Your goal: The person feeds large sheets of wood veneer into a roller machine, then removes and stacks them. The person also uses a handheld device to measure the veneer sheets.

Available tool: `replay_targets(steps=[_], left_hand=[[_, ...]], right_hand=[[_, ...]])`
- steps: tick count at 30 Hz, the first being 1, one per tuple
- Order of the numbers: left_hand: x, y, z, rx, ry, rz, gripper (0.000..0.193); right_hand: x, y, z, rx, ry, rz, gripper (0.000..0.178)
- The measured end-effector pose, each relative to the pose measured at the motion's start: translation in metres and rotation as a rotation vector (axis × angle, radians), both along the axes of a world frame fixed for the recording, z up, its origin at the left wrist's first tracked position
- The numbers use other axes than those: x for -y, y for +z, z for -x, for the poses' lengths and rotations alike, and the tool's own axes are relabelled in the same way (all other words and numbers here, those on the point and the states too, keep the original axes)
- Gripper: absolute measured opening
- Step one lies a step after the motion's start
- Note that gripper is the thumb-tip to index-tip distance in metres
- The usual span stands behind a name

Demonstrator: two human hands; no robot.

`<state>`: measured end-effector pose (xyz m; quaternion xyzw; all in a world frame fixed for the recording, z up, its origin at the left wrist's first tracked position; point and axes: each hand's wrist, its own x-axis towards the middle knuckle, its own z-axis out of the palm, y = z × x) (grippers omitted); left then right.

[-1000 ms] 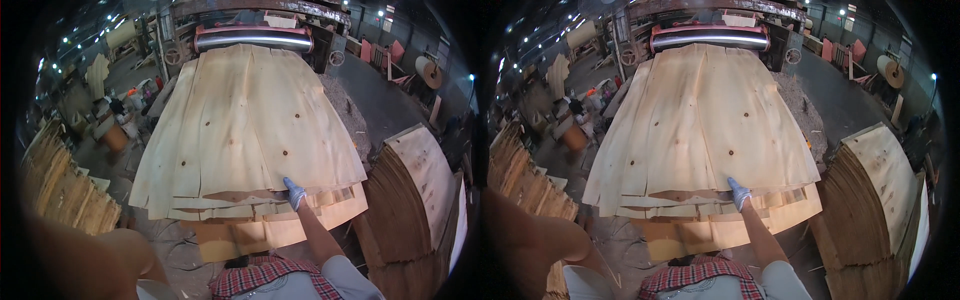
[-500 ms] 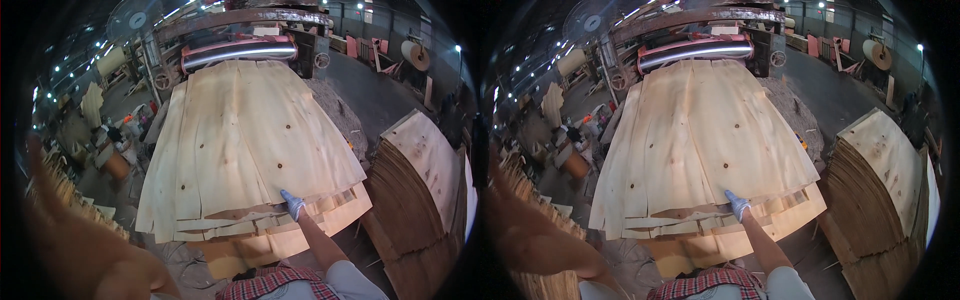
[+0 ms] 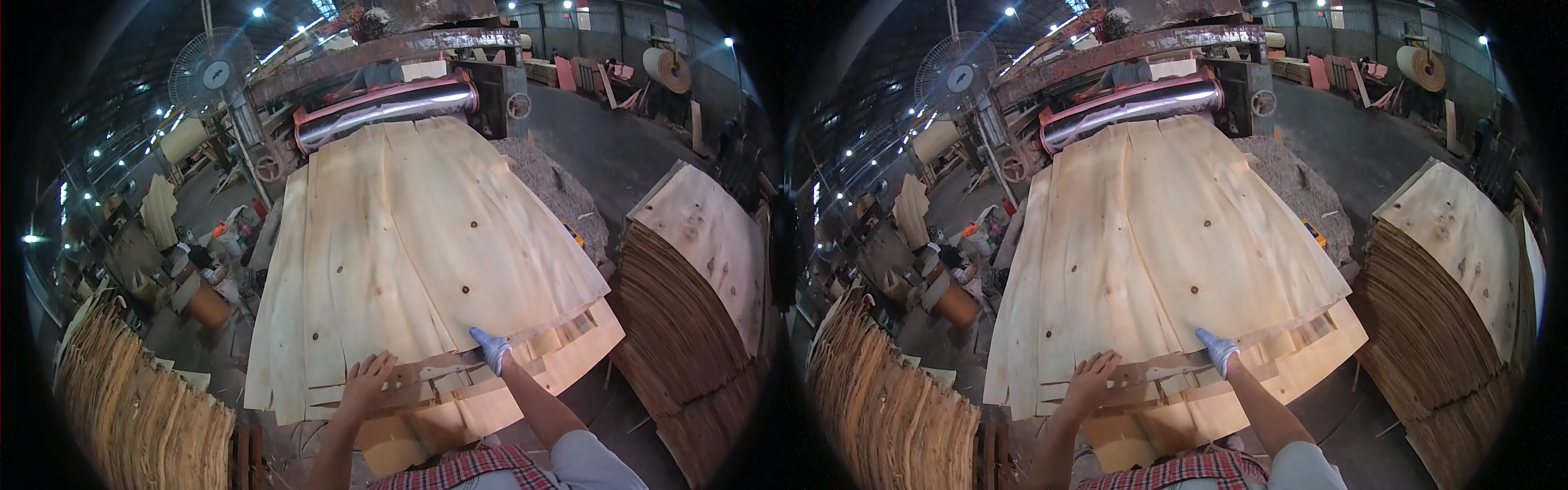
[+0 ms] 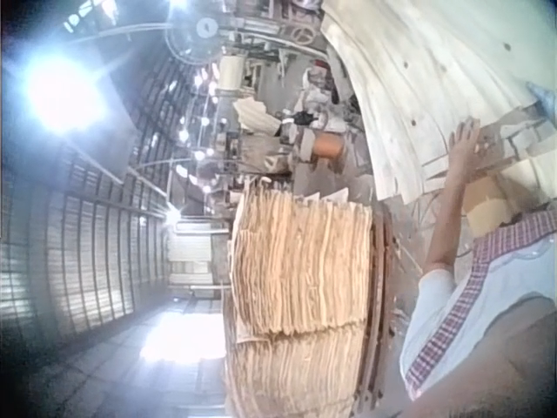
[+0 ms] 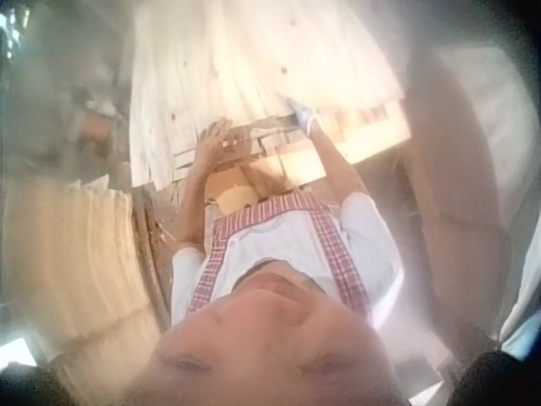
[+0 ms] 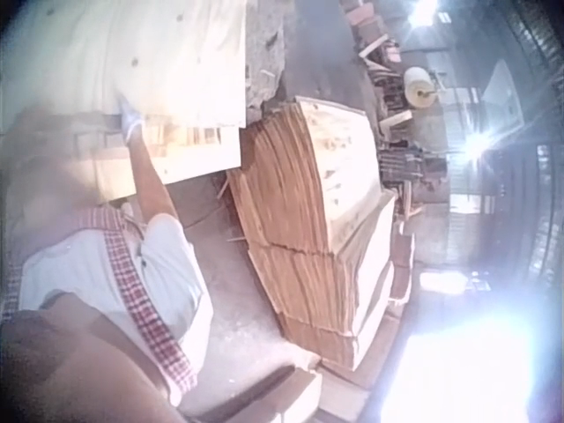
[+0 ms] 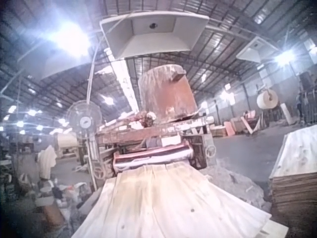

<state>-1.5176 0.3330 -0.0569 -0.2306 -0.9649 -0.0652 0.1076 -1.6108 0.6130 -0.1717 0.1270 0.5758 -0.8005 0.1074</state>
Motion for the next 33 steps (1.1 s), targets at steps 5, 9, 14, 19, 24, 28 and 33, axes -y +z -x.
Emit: replay_targets(steps=[5,9,14,19,24,28,33], left_hand=[[0.010,-0.023,0.008,-0.060,0.003,0.009,0.046],[0.019,-0.025,0.021,-0.132,0.014,0.029,0.041],[0.019,-0.009,0.032,-0.230,-0.013,-0.028,0.037],[0.002,-0.019,0.034,-0.249,0.025,0.101,0.044],[0.004,-0.038,0.038,-0.313,0.030,0.150,0.042],[0.011,-0.027,0.040,-0.317,0.037,0.136,0.043],[0.026,-0.040,0.046,-0.364,0.071,0.110,0.045]], right_hand=[[0.003,0.014,-0.007,-0.061,-0.054,-0.027,0.046],[0.001,0.018,-0.008,-0.086,-0.084,-0.059,0.046],[0.001,0.015,-0.002,-0.070,-0.130,-0.049,0.038],[-0.008,0.010,0.003,-0.081,-0.088,-0.072,0.041],[-0.010,0.010,0.003,-0.040,-0.038,-0.090,0.049],[-0.009,0.024,0.001,-0.068,-0.044,-0.092,0.044],[0.004,0.062,-0.015,-0.116,0.030,-0.205,0.042]])
